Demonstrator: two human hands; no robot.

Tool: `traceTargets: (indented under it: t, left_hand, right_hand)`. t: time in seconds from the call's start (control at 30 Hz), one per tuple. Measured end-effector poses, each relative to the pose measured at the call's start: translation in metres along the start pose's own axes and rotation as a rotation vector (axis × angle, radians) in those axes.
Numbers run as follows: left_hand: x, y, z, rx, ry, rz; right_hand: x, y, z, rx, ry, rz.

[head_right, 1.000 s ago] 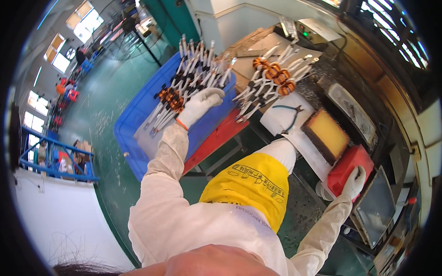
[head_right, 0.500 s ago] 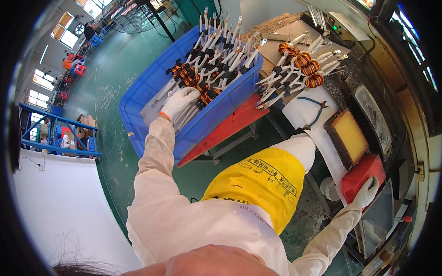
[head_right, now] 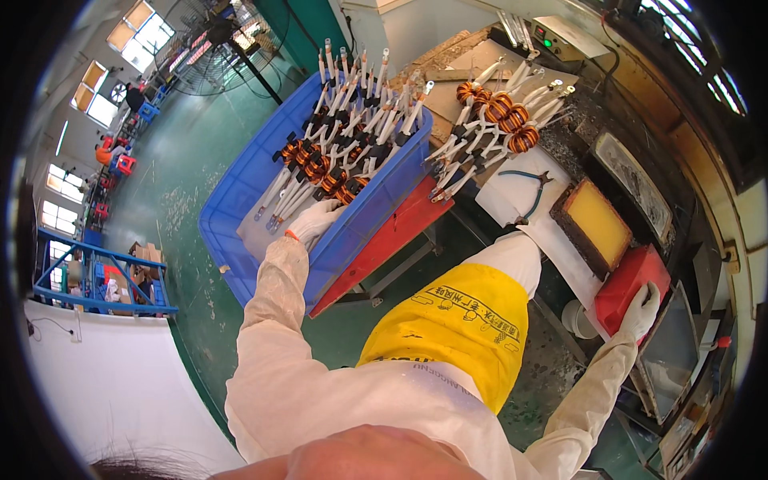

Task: Dipping the connector ends of metal/electrical rods into a liquid tinning bath and organizing them into containers.

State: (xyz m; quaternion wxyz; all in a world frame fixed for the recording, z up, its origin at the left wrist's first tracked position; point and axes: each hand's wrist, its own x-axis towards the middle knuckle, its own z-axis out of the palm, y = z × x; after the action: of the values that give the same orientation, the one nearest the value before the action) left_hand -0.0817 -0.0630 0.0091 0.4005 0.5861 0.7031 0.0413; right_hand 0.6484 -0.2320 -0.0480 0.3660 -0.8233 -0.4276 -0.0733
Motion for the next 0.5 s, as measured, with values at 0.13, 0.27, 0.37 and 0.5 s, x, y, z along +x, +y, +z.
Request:
traceTargets:
  t: [0.13,0.27,0.37,0.5]
  left_hand:
    - [0.016,-0.016,0.005,-0.175,0.098,0.043]
    - [0.002,0.013,0.000,-0.510,0.212,0.079]
    - [-0.023,0.031,-0.019,-0.794,0.287,0.280]
    - [-0.098,0.074,-0.043,-0.744,0.375,0.317]
  right_hand:
    - [-0.001,-0.007,0.001,-0.017,0.018,-0.010]
    - [-0.004,-0.014,0.001,0.003,0.031,0.005]
    - [-0.005,-0.016,0.000,0.052,0.026,0.021]
    - [-0.004,-0.020,-0.001,0.082,0.030,0.035]
